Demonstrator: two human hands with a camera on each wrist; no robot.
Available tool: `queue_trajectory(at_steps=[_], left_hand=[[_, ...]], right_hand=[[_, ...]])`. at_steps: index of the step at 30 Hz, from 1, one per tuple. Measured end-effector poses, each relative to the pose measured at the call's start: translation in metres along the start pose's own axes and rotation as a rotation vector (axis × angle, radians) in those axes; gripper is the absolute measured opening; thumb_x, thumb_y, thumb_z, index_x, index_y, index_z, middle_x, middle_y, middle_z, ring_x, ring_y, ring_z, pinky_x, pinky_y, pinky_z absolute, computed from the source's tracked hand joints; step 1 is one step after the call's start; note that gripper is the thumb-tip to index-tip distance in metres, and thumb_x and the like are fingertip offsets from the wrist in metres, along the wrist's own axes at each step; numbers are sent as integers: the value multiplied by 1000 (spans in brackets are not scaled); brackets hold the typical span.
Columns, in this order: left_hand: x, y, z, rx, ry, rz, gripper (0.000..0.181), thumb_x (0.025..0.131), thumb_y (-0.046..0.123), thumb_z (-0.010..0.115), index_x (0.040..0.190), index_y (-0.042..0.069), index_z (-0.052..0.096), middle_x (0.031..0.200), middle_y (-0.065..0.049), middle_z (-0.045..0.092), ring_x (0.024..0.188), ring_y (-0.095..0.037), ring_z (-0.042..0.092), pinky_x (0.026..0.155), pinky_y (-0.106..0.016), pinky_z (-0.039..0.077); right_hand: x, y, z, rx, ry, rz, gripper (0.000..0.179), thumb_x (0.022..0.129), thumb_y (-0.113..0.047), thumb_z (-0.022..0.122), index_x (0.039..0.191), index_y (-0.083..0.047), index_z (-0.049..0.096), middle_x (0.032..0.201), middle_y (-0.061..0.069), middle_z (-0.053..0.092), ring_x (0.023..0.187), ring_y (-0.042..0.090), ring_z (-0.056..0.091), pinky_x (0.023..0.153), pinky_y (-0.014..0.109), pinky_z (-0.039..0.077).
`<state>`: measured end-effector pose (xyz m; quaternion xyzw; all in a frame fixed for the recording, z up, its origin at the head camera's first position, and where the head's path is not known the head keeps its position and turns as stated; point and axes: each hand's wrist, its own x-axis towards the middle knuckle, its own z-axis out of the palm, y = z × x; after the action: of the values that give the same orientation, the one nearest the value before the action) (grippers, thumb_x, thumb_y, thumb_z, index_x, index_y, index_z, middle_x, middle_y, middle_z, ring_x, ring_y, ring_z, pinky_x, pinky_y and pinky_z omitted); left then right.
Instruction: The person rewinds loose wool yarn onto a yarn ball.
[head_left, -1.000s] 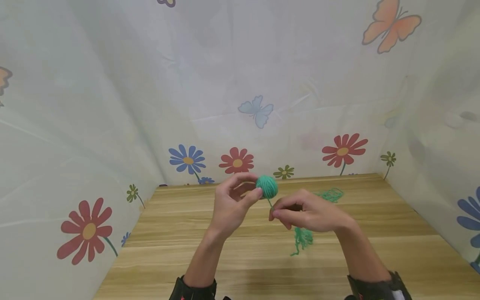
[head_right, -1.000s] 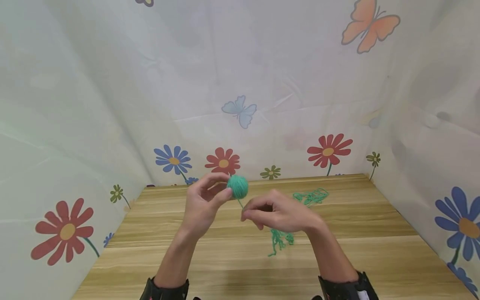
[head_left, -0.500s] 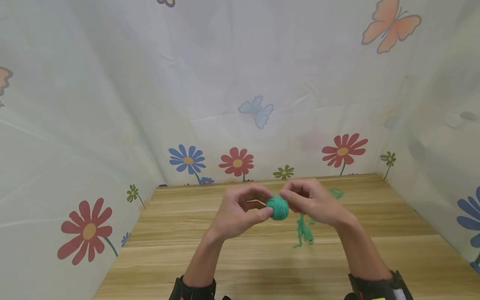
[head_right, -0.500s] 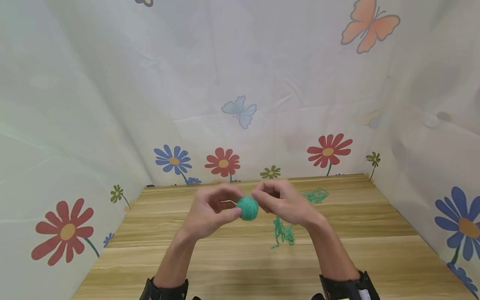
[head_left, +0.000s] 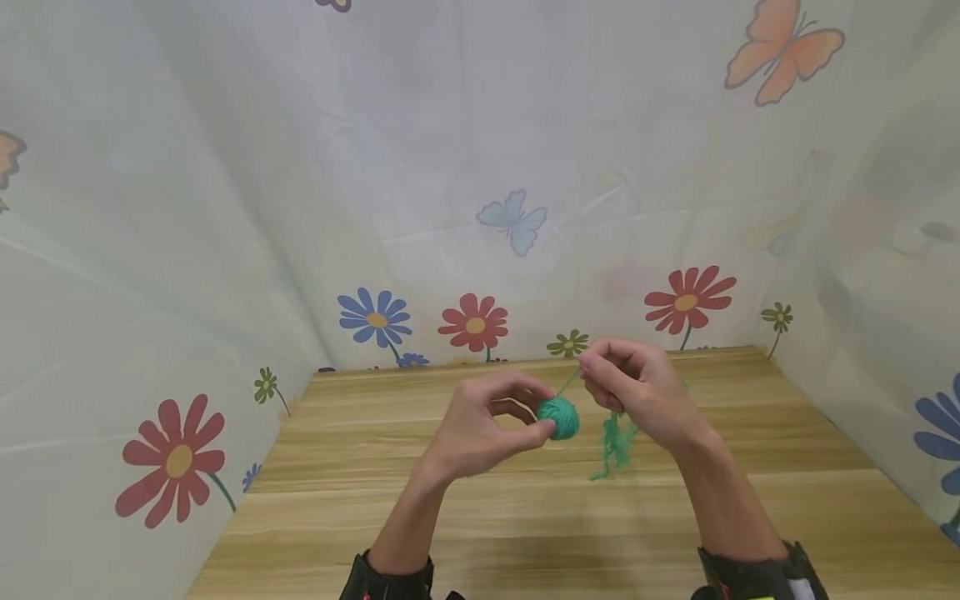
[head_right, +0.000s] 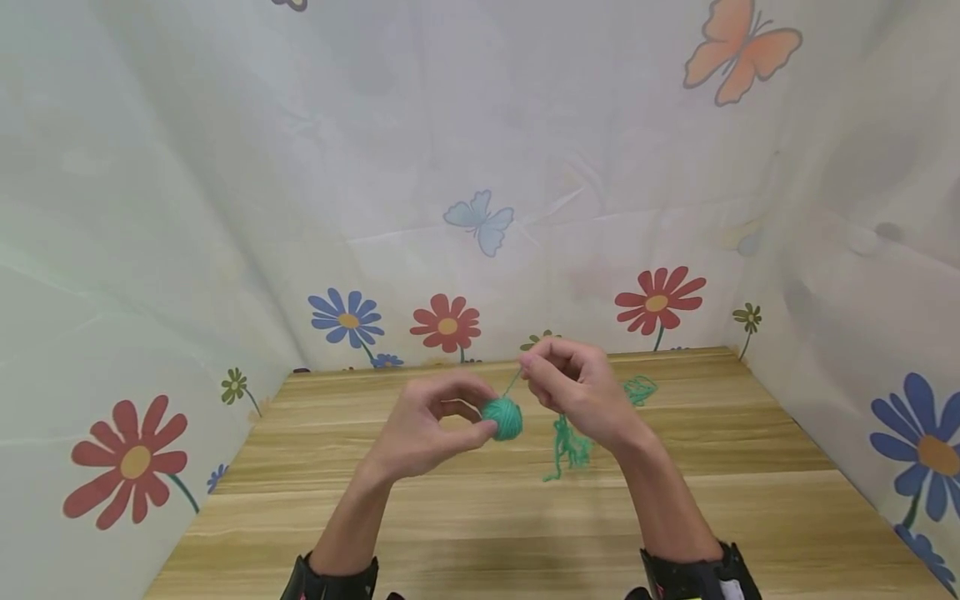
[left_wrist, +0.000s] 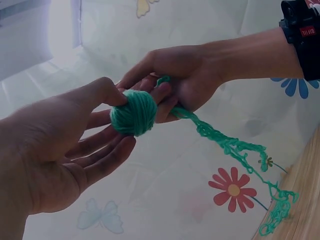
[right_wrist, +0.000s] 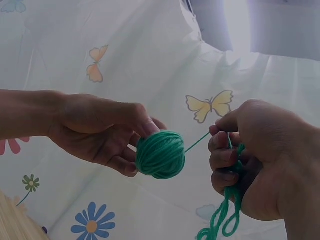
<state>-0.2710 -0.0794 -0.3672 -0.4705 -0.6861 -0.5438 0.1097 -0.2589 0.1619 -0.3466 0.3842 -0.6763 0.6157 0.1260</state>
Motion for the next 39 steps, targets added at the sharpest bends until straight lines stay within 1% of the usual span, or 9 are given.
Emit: queue_trajectory(at_steps=[4, 9, 15, 19, 22, 27, 33, 35, 39], left_hand=[[1, -2, -1, 51, 60, -24, 28, 85, 6, 81, 112, 4, 73, 101, -2, 74, 83, -13, 72, 76, -33, 65], [1, -4, -2, 98, 134, -39, 29, 86, 8, 82, 113, 5, 72, 102, -1, 73, 83, -12, 72, 76, -31, 65], [3, 2, 0, 127, 238, -73, 26, 86, 4, 81, 110, 0, 73, 101, -9, 73, 85, -15, 73, 77, -30, 65], [5, 18, 1, 121, 304, -100, 24, 86, -1, 78, 108, -6, 71, 102, -16, 72, 87, -21, 73, 79, -30, 64], [6, 27, 1, 101, 345, -119, 24, 87, -2, 77, 109, -6, 71, 103, -17, 73, 88, -22, 73, 79, -33, 64], [6, 26, 2, 59, 388, -129, 25, 90, 3, 76, 113, -4, 71, 105, -16, 74, 90, -23, 73, 81, -37, 64], [6, 27, -1, -69, 384, -134, 26, 91, -1, 73, 116, -8, 69, 108, -21, 71, 93, -32, 71, 84, -42, 63], [5, 19, -2, -124, 367, -126, 26, 92, -2, 73, 117, -7, 69, 110, -20, 70, 95, -35, 70, 85, -43, 63], [3, 7, -5, -200, 321, -107, 26, 93, -1, 72, 119, -4, 69, 112, -17, 70, 98, -41, 68, 85, -43, 63]], right_hand=[[0, -1, -1, 20, -31, -60, 21, 104, 8, 50, 91, -1, 64, 62, 4, 44, 50, 16, 39, 38, 36, 27], [0, 2, -1, -1, -129, -108, 27, 99, 16, 51, 96, -4, 69, 62, 3, 44, 48, 14, 38, 35, 36, 28], [1, 5, 1, 16, -279, -169, 32, 95, 23, 50, 103, -1, 70, 62, 4, 47, 47, 12, 40, 33, 33, 31], [1, 5, 3, 16, -355, -210, 36, 93, 25, 50, 104, -2, 71, 63, 4, 49, 47, 10, 41, 32, 29, 33], [0, 4, 4, -3, -392, -232, 38, 91, 26, 51, 104, -4, 72, 63, 3, 52, 48, 9, 42, 34, 27, 35], [0, -3, 7, -27, -454, -251, 39, 89, 27, 53, 103, -4, 72, 63, 5, 55, 49, 9, 44, 36, 22, 38], [2, -19, 13, -128, -505, -206, 34, 93, 20, 55, 101, -8, 73, 65, 3, 57, 55, 7, 48, 47, 14, 41], [3, -15, 13, -168, -517, -174, 31, 96, 16, 55, 100, -9, 73, 66, 2, 57, 55, 6, 47, 47, 13, 40], [1, 2, 9, -231, -505, -43, 26, 102, 4, 56, 100, -14, 74, 67, 1, 60, 53, 5, 43, 46, 15, 38]])
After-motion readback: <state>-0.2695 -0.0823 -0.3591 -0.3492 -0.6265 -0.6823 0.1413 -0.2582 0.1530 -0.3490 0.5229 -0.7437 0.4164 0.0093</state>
